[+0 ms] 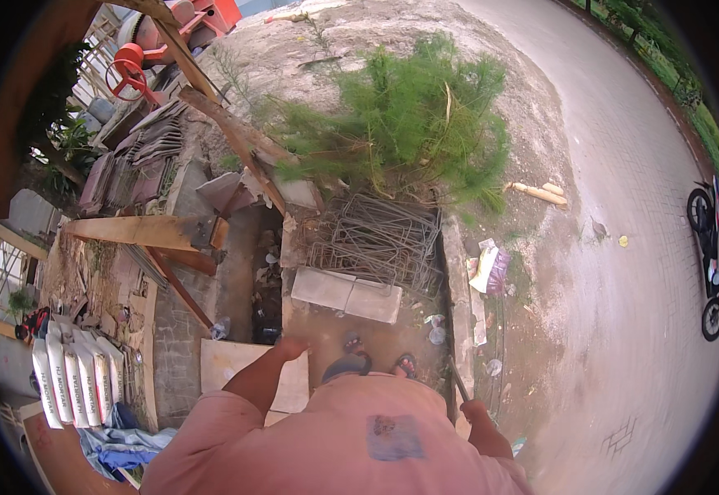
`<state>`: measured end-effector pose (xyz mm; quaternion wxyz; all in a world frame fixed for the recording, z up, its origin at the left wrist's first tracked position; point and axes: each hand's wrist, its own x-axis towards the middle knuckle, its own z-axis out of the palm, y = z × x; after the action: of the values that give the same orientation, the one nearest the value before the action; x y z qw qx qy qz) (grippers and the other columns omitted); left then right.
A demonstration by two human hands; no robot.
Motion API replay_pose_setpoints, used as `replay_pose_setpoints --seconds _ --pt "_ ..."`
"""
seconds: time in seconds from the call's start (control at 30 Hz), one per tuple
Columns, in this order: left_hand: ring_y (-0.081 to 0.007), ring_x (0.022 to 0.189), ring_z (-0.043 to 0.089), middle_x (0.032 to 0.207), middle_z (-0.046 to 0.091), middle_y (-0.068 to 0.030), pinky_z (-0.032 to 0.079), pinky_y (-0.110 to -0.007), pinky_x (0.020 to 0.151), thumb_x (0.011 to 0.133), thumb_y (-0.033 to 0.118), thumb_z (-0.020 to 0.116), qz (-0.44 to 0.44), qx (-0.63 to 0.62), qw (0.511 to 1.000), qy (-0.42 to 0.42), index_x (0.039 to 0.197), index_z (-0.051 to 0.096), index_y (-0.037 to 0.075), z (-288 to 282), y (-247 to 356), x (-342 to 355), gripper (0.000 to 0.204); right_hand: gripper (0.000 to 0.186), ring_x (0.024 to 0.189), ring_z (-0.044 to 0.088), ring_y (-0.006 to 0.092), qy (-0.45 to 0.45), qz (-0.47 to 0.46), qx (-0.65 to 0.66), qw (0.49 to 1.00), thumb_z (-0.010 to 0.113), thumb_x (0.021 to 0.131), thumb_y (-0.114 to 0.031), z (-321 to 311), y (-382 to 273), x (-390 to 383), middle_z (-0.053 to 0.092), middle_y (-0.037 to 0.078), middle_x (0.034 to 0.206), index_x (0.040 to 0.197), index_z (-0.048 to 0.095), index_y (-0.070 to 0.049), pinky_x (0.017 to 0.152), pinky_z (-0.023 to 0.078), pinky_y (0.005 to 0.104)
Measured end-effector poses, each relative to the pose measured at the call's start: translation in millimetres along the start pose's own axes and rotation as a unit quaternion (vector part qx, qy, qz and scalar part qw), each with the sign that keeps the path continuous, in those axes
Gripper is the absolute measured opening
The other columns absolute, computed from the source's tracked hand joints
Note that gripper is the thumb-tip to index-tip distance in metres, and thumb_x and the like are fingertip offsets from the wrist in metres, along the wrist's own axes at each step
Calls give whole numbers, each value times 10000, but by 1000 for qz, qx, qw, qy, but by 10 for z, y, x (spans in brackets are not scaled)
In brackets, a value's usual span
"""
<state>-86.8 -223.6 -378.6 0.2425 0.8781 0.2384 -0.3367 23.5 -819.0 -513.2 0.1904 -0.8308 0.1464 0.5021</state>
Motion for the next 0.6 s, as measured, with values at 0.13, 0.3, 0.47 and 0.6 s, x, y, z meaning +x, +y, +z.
replay_pose_setpoints --seconds 0.13,0.3,0.47,0.6 --pt "-411 1012 588 1030 629 -255 456 -488 880 936 375 448 -170 -117 957 202 1002 634 -33 153 -1724 -979 453 242 478 526 194 -84 -29 -178 980 700 776 -215 -158 -374 288 530 83 562 784 638 18 459 438 367" --pt "-392 961 600 1027 639 -212 457 -477 834 955 385 418 -217 -120 929 275 968 639 -1 798 -1682 -1622 445 304 606 612 201 -104 -206 -250 940 726 760 -298 -605 -794 990 619 104 660 780 688 3 546 478 370" --pt "-381 1062 594 1089 648 -185 474 -475 903 895 441 473 -270 -291 918 17 1095 640 9 1916 -883 -1849 505 370 668 630 226 -73 -200 -335 918 697 775 -356 -820 -2474 253 639 124 705 831 688 10 606 484 385" --pt "-363 1051 604 1085 653 -177 491 -475 867 861 401 532 -236 -297 924 -43 1112 646 94 2572 -969 -1702 413 425 718 645 247 -63 -261 -398 877 674 787 -401 -595 -3475 -387 655 140 741 872 689 15 653 488 397"
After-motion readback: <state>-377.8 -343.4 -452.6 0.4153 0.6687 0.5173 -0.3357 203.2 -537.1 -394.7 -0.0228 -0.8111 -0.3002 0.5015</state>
